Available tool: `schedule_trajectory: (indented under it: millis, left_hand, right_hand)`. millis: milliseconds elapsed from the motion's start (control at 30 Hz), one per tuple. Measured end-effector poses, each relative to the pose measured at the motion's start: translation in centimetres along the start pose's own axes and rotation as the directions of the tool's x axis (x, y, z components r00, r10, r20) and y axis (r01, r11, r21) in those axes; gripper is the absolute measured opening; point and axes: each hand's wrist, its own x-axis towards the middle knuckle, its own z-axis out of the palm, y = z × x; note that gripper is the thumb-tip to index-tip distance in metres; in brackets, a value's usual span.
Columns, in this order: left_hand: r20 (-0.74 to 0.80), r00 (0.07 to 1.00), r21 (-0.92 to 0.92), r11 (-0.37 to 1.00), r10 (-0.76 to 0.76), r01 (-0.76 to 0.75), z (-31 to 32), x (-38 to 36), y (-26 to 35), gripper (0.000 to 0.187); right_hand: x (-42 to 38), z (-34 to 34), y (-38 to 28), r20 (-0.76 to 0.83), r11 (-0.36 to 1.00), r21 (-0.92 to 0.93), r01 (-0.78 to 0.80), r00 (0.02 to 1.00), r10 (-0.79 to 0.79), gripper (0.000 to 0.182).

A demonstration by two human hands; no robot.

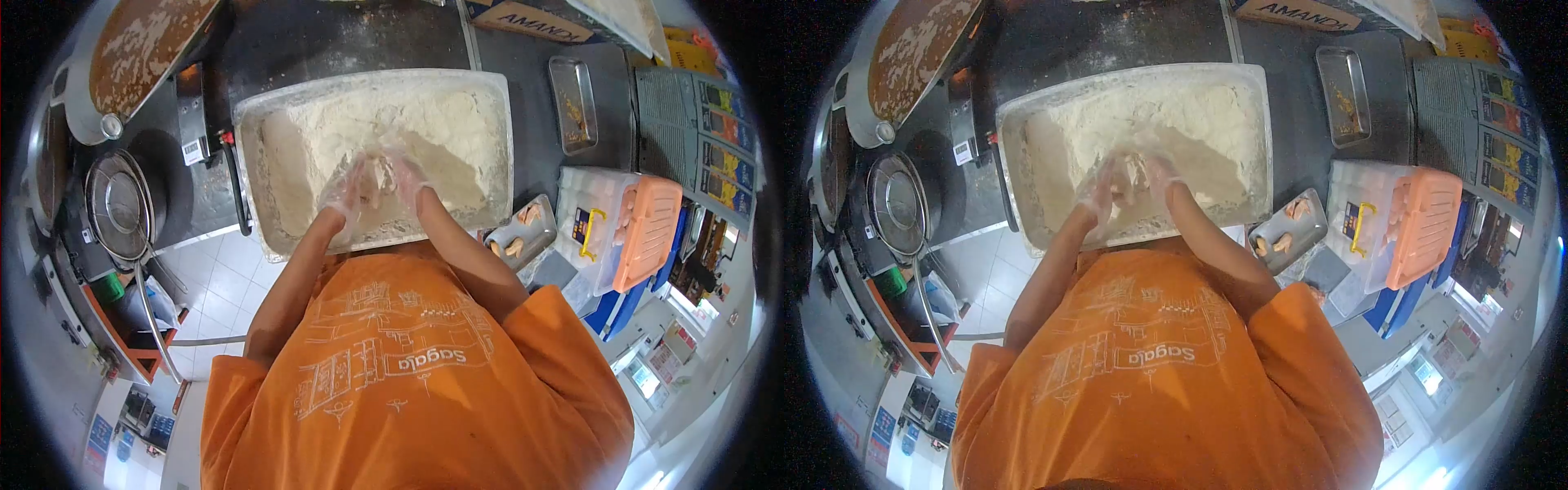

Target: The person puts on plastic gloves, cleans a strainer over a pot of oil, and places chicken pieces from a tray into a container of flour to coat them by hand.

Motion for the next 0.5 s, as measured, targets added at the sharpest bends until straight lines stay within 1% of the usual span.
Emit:
schedule_trajectory:
  millis: [33,67,100,133,167,200,233,267,300,333,367,400,433,467,500]
  left_hand:
    - [-0.056,0.998,-0.094,0.995,0.005,-0.01,0.2,0.1,0.0,0.052]
    - [-0.067,0.998,-0.091,0.996,0.015,-0.021,0.2,0.5,0.0,0.052]
    - [-0.088,0.996,-0.207,0.978,-0.011,-0.007,0.0,0.7,-0.3,0.053]
    - [-0.09,0.995,-0.328,0.944,-0.051,0.018,0.5,0.4,-0.7,0.055]
    - [-0.077,0.995,-0.335,0.942,-0.065,0.035,0.8,-0.3,-0.3,0.055]
    - [0.042,0.977,-0.625,0.757,-0.211,0.19,0.8,-0.2,0.4,0.058]
    - [0.174,0.941,-0.823,0.481,-0.29,0.301,-0.2,1.1,1.4,0.063]
    - [0.152,0.948,-0.825,0.493,-0.28,0.278,-1.1,2.1,2.3,0.063]
    - [0.126,0.938,-0.85,0.452,-0.322,0.269,-0.9,1.8,3.2,0.063]
    - [0.114,0.922,-0.874,0.404,-0.369,0.27,-0.1,1.1,3.5,0.062]
    - [0.031,0.963,-0.823,0.54,-0.267,0.176,1.1,1.4,1.7,0.064]
    - [0.016,0.967,-0.824,0.545,-0.253,0.156,1.1,2.9,-0.1,0.064]
    - [0.108,0.976,-0.837,0.512,-0.189,0.192,0.7,4.5,-2.2,0.066]
    - [0.227,0.964,-0.845,0.463,-0.139,0.266,1.2,3.8,-2.6,0.068]
    - [0.248,0.957,-0.846,0.448,-0.148,0.289,2.5,2.5,-2.8,0.068]
  right_hand:
    - [0.2,-0.4,0.4,0.003,1.0,-0.002,0.005,1.0,-0.005,0.053]
    - [0.5,-0.7,0.5,0.044,0.996,0.013,0.086,0.995,-0.086,0.053]
    - [1.1,-0.8,0.6,0.086,0.986,0.037,0.162,0.983,-0.165,0.053]
    - [1.6,-1.2,0.7,0.083,0.987,0.038,0.156,0.984,-0.158,0.053]
    - [1.5,-1.6,0.9,0.031,0.998,0.0,0.061,0.998,-0.061,0.055]
    - [1.4,-2.0,0.8,-0.024,0.999,-0.035,-0.026,0.999,0.025,0.057]
    - [1.9,-2.0,0.1,-0.019,0.999,-0.042,-0.006,1.0,0.005,0.057]
    - [2.2,-1.4,-0.2,0.04,0.996,0.006,0.092,0.995,-0.092,0.057]
    - [1.9,-1.4,0.4,0.079,0.985,0.063,0.159,0.983,-0.164,0.058]
    - [1.7,-2.1,1.4,0.069,0.988,0.063,0.142,0.987,-0.146,0.058]
    - [2.0,-2.9,2.1,0.093,0.976,-0.115,0.184,0.98,-0.173,0.055]
    - [3.2,-3.1,1.1,0.138,0.923,-0.292,0.252,0.966,-0.22,0.052]
    - [3.8,-2.4,-0.8,0.154,0.915,-0.295,0.277,0.958,-0.241,0.052]
    - [2.7,-2.1,-1.4,0.151,0.969,-0.186,0.163,0.979,-0.136,0.055]
    - [1.4,-2.3,-1.2,0.146,0.997,-0.071,0.033,0.989,-0.022,0.058]
